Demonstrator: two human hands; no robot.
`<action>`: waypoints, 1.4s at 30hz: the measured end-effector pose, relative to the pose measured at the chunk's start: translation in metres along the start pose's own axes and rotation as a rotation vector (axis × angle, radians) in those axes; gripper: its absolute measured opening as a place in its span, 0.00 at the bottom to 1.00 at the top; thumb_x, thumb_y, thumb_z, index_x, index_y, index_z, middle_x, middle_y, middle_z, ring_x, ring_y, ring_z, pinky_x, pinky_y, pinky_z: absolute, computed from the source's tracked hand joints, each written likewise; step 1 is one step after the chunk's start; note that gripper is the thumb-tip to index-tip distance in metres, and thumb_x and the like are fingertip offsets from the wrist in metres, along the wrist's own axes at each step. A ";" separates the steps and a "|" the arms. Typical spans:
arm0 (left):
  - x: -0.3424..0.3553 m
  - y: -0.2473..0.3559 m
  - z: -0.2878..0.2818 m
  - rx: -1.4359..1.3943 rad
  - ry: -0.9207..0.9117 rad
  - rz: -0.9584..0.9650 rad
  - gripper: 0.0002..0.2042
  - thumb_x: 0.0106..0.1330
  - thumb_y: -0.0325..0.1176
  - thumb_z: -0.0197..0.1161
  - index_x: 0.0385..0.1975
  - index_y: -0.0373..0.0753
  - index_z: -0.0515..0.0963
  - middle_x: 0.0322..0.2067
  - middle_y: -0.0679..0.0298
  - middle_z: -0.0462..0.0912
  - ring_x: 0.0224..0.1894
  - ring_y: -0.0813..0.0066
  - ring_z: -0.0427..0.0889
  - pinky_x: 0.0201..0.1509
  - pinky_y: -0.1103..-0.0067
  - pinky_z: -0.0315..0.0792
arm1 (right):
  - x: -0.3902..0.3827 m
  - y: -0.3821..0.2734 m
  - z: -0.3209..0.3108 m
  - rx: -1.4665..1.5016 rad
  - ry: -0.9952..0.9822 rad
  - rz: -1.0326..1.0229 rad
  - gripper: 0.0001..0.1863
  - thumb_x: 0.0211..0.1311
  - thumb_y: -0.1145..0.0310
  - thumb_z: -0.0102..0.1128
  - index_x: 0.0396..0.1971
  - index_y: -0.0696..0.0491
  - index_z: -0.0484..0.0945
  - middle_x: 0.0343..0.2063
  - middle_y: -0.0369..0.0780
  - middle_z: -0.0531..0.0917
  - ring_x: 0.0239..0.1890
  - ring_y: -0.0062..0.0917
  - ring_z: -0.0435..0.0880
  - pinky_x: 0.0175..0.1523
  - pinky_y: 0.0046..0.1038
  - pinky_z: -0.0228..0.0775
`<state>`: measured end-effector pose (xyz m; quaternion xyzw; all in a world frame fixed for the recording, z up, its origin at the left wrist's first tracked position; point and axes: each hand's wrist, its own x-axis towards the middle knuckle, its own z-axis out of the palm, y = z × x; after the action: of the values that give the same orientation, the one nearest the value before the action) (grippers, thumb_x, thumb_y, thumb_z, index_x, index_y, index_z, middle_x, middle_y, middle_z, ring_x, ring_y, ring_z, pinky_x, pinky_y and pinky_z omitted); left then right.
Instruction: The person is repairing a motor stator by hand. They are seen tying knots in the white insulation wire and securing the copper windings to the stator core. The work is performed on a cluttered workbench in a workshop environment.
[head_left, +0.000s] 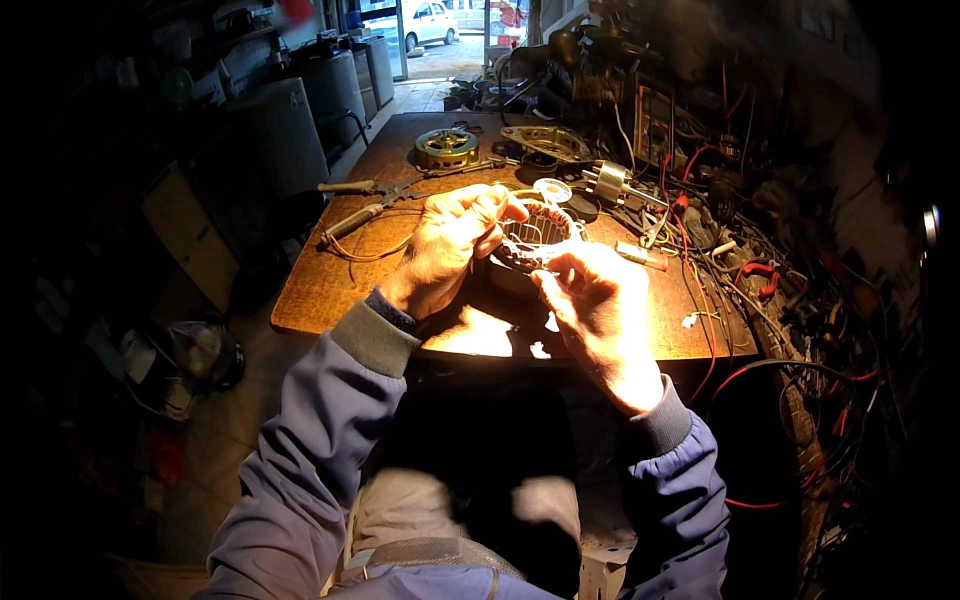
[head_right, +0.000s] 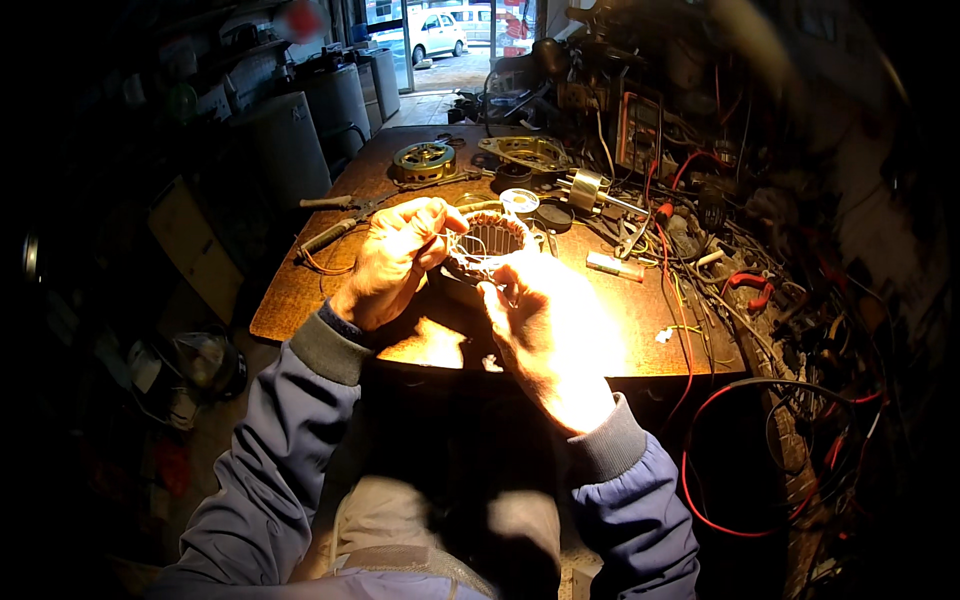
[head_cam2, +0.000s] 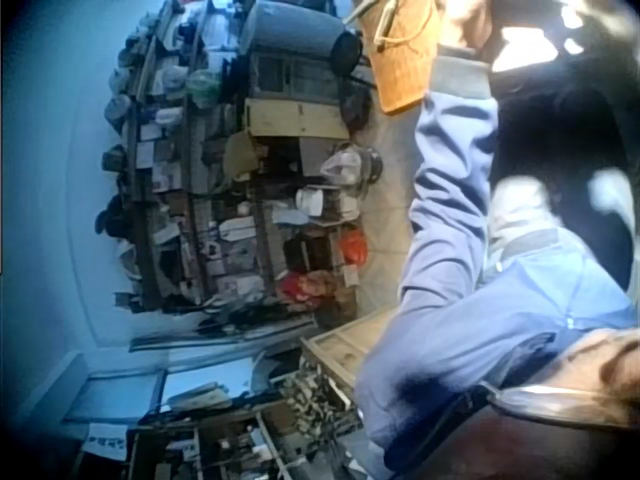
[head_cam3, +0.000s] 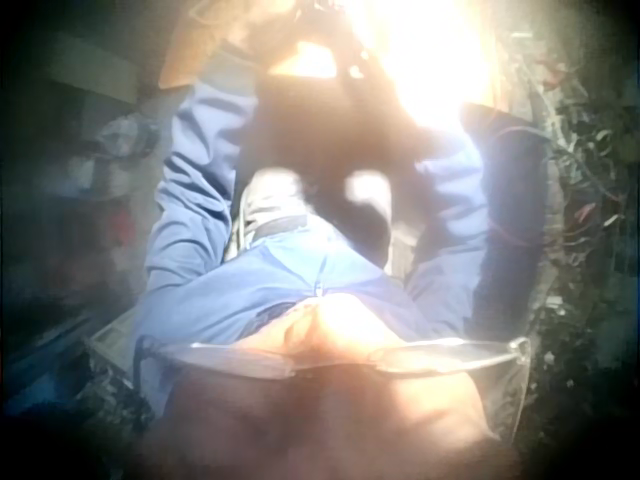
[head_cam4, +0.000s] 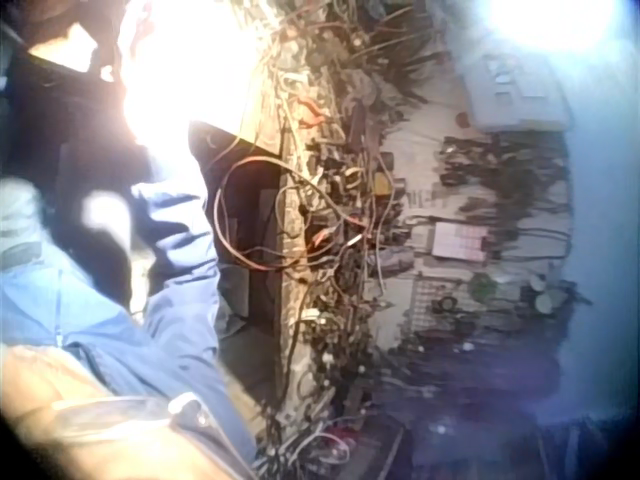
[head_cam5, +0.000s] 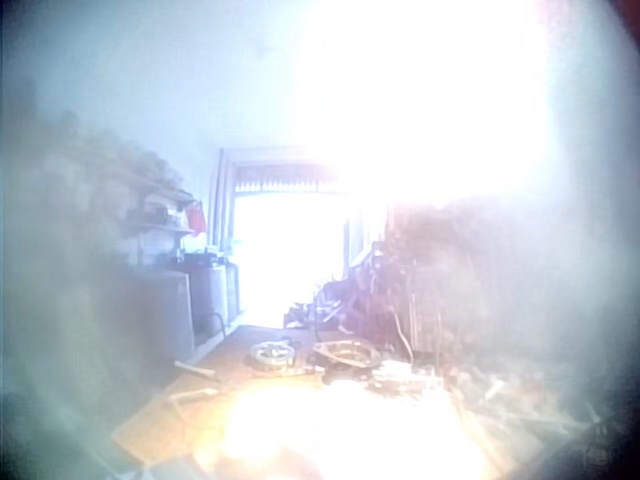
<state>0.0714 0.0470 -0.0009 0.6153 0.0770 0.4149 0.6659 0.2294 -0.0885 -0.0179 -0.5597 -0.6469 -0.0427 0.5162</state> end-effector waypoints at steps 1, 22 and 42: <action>0.000 -0.001 -0.002 -0.003 -0.009 -0.001 0.17 0.82 0.41 0.59 0.41 0.31 0.84 0.21 0.75 0.71 0.25 0.87 0.61 0.30 0.86 0.57 | -0.001 -0.001 0.000 0.014 0.016 -0.012 0.08 0.59 0.79 0.73 0.37 0.58 0.84 0.27 0.36 0.81 0.27 0.18 0.78 0.35 0.23 0.72; -0.002 0.000 0.000 -0.003 -0.016 0.014 0.17 0.82 0.41 0.59 0.40 0.31 0.84 0.24 0.74 0.73 0.25 0.87 0.61 0.30 0.86 0.56 | -0.016 0.000 0.012 -0.234 0.211 -0.135 0.08 0.52 0.80 0.73 0.32 0.56 0.83 0.28 0.39 0.80 0.27 0.27 0.79 0.34 0.29 0.74; -0.006 -0.001 -0.007 0.048 -0.094 0.015 0.16 0.83 0.42 0.58 0.42 0.35 0.85 0.37 0.64 0.87 0.27 0.88 0.66 0.32 0.87 0.62 | -0.010 -0.002 0.012 -0.094 0.176 -0.088 0.05 0.58 0.77 0.72 0.32 0.58 0.84 0.28 0.39 0.79 0.25 0.23 0.77 0.32 0.26 0.71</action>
<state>0.0638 0.0485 -0.0057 0.6506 0.0509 0.3886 0.6505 0.2190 -0.0877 -0.0296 -0.5484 -0.6202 -0.1446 0.5419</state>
